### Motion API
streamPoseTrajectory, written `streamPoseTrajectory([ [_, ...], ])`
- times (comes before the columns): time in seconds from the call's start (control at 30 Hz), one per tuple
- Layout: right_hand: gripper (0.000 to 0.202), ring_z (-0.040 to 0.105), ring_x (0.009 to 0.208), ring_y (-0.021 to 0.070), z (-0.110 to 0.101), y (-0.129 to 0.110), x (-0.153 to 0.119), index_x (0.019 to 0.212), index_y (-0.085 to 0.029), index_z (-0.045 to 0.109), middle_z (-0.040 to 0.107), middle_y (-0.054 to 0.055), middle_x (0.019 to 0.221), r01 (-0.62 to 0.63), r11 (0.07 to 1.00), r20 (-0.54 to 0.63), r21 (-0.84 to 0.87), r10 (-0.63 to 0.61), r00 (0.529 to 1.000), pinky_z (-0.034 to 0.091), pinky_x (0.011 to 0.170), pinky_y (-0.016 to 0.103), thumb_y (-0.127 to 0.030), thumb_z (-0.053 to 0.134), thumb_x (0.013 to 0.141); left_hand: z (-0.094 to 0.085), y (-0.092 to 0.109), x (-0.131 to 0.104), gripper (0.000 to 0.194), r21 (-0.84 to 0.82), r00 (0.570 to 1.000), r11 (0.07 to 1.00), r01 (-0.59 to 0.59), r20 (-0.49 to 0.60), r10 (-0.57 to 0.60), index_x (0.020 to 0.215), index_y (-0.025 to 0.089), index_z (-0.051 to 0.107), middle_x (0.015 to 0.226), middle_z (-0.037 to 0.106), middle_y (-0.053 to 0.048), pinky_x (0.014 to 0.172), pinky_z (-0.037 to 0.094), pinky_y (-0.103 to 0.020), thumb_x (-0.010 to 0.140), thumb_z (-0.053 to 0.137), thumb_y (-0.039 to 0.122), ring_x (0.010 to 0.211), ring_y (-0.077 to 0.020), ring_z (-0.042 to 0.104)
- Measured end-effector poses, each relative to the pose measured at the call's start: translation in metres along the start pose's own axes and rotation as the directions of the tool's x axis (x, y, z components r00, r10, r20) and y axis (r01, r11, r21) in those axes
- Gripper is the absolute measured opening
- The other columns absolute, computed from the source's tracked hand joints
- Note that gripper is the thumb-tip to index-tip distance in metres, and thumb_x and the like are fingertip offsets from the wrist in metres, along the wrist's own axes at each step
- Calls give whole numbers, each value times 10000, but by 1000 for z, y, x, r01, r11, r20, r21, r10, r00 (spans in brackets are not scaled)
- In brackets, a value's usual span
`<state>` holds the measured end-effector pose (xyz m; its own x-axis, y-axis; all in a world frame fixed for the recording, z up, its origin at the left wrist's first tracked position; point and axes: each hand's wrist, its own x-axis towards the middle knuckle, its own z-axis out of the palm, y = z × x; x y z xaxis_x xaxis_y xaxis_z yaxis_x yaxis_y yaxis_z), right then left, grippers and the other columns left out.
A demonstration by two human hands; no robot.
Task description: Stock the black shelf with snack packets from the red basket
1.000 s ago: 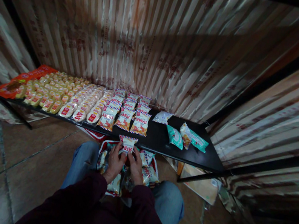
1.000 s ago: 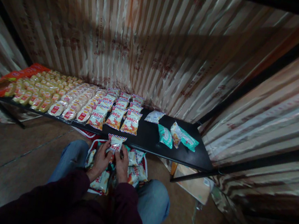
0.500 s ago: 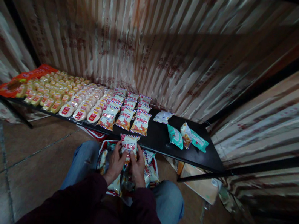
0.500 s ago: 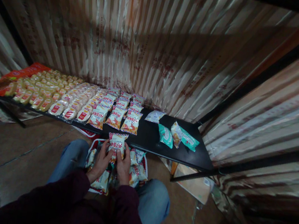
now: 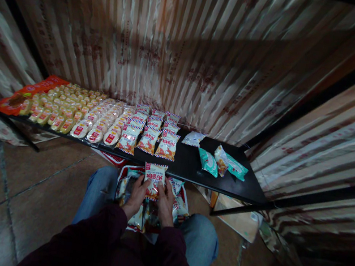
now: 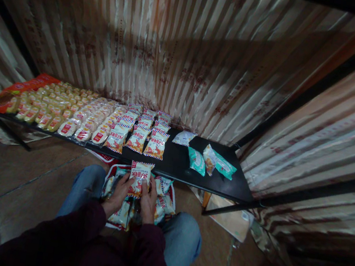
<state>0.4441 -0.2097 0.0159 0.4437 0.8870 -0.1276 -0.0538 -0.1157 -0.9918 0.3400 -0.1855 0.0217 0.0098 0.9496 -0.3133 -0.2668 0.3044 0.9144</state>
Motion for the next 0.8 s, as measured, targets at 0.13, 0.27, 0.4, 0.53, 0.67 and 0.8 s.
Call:
streamPoseTrajectory([
  [0.13, 567, 593, 1078, 255, -1, 1, 0, 1242, -211, 584, 640, 82, 1208, -4, 1000, -20, 0, 4, 1000, 469, 909, 366, -507, 598, 759, 1, -3, 1, 344, 100, 1000, 995, -21, -14, 23, 1052, 160, 617, 1039, 693, -107, 835, 486, -335, 768, 577, 349, 906, -212, 643],
  [0.27, 546, 597, 1071, 250, 0, -3, -1, 1223, -211, 594, 645, 77, 1199, 14, 1000, -9, -4, -14, 1000, 463, 917, 367, -509, 590, 765, 4, -8, 5, 350, 241, 989, 968, -63, -118, 93, 1140, 161, 543, 1067, 668, -119, 859, 479, -355, 802, 525, 253, 941, -207, 632],
  [0.4, 548, 554, 1146, 260, 4, -7, -3, 1210, -216, 600, 609, 78, 1261, 55, 997, -19, -63, -56, 998, 421, 980, 388, -509, 608, 747, 5, -10, 7, 299, 378, 932, 905, -194, -216, 290, 1072, 163, 536, 1061, 629, -117, 872, 473, -355, 774, 525, 184, 953, -196, 606],
  [0.53, 564, 517, 1199, 263, 6, -5, -3, 1240, -220, 581, 584, 81, 1295, 70, 991, -15, -115, -73, 997, 376, 1031, 414, -507, 606, 755, 1, -4, 6, 214, 512, 904, 810, -286, -136, 405, 928, 191, 601, 972, 623, -81, 883, 461, -356, 747, 504, 129, 937, -198, 582],
  [0.67, 561, 489, 1233, 262, 8, -7, -6, 1264, -227, 568, 578, 75, 1302, 99, 987, 24, -123, -97, 995, 327, 1073, 435, -502, 597, 775, -1, 4, 2, 212, 521, 924, 820, -239, -137, 356, 931, 198, 636, 986, 634, -85, 894, 454, -362, 789, 480, 176, 953, -207, 583],
  [0.8, 515, 451, 1275, 241, 10, -16, -9, 1277, -255, 560, 547, 55, 1342, 106, 992, 83, -75, -100, 992, 288, 1103, 420, -503, 543, 825, 1, 6, -1, 274, 378, 959, 903, -203, -111, 262, 1044, 187, 621, 1091, 649, -96, 928, 435, -354, 842, 473, 299, 1020, -209, 584],
])
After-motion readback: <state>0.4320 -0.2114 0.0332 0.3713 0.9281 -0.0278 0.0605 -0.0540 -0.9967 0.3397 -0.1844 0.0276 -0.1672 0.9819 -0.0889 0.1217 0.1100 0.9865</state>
